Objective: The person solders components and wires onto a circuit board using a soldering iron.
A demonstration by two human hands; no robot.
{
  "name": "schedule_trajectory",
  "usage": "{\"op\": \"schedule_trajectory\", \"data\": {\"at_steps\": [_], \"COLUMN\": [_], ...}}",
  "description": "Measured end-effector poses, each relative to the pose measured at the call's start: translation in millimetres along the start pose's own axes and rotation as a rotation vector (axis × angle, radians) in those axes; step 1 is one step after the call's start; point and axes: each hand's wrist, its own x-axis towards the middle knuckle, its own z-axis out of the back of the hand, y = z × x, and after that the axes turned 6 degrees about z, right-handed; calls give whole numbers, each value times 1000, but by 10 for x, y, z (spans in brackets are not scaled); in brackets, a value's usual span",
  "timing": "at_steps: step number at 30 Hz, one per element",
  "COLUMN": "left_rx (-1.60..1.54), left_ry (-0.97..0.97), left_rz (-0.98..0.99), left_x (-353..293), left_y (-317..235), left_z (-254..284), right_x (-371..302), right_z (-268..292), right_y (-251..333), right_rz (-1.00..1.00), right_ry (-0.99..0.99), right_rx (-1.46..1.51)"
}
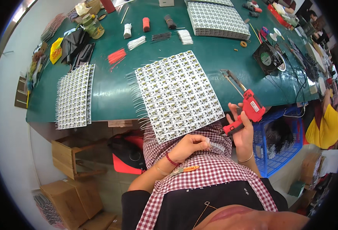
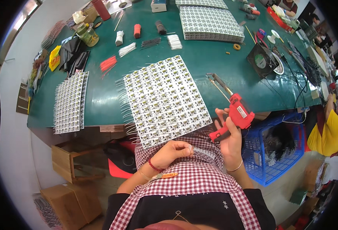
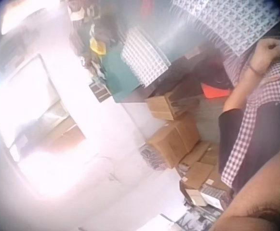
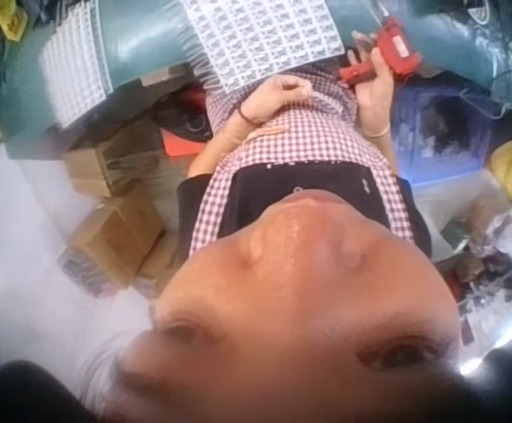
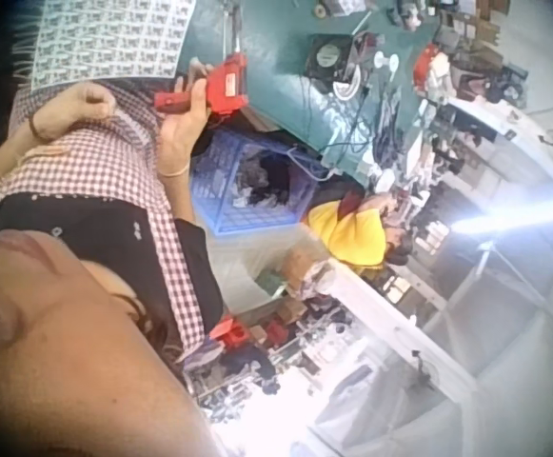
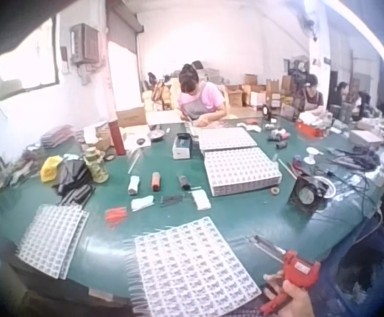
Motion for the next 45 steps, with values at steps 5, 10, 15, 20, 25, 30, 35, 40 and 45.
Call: {"op": "schedule_trajectory", "data": {"at_steps": [5,10,15,20,25,30,35,40,45], "left_rx": [1,-82,-160,-167,-163,-206,-264,-214,-112], "left_ry": [-65,4,2,-44,-149,-171,-251,-218,-235], "left_rz": [-46,-149,-235,-242,-315,-291,-274,-274,-184], "left_x": [63,56,-1,-35,33,-57,-49,6,15], "left_y": [152,128,134,202,320,286,385,432,322], "left_z": [95,22,-60,-124,-231,-298,-193,-165,-189], "right_x": [3,11,49,102,152,254,228,206,40], "right_z": [-65,-158,-113,16,88,159,213,255,111], "right_y": [-8,106,131,51,12,-71,-98,-95,-10], "right_rz": [-173,-133,-144,-148,-148,-98,-77,-6,80], "right_ry": [28,26,87,129,207,169,167,186,232], "right_rx": [201,156,186,209,265,346,346,263,71]}}
